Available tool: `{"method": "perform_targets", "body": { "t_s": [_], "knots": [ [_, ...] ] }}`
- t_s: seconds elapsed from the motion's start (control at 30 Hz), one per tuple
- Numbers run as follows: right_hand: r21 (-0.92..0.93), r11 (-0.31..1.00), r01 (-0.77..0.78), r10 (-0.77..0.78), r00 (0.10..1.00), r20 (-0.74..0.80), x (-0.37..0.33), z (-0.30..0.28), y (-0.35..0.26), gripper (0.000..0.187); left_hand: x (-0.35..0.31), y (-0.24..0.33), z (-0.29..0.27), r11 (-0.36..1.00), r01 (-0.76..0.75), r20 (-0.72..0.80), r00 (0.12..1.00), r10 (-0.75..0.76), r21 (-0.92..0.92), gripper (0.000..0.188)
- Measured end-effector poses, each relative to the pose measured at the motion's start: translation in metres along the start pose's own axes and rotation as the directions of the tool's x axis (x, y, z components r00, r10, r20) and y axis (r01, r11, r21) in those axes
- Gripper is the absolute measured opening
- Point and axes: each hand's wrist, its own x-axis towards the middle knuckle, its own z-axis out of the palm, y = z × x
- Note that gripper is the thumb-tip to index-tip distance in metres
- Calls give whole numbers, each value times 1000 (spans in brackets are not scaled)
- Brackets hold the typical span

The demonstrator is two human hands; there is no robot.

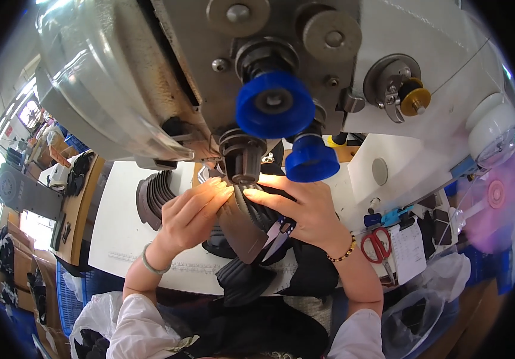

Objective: Stitching together components of a black padded shoe upper using an industrial sewing machine.

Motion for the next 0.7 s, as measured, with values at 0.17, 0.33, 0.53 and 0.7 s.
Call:
{"method": "perform_targets", "body": {
  "t_s": [0.17, 0.33, 0.53, 0.7],
  "knots": [
    [-61, 998, 0, -1, 1000, -15, 2, 4, 3, 41, -2, 0, 3, 999, 16, -21, 1000, -16, -30, 41],
    [-19, 1000, 13, -13, 1000, 17, 5, -5, 4, 39, 0, -1, -1, 997, 22, -49, 998, -26, -76, 42],
    [283, 896, -342, 402, 896, -189, -23, -29, 34, 21, -19, -36, 10, 864, 414, -77, 889, -451, -288, 26],
    [-53, 908, -416, 405, 903, -146, 18, -22, 34, 12, -39, -91, 57, 532, 833, 432, 541, -722, -153, 13]
  ]
}}
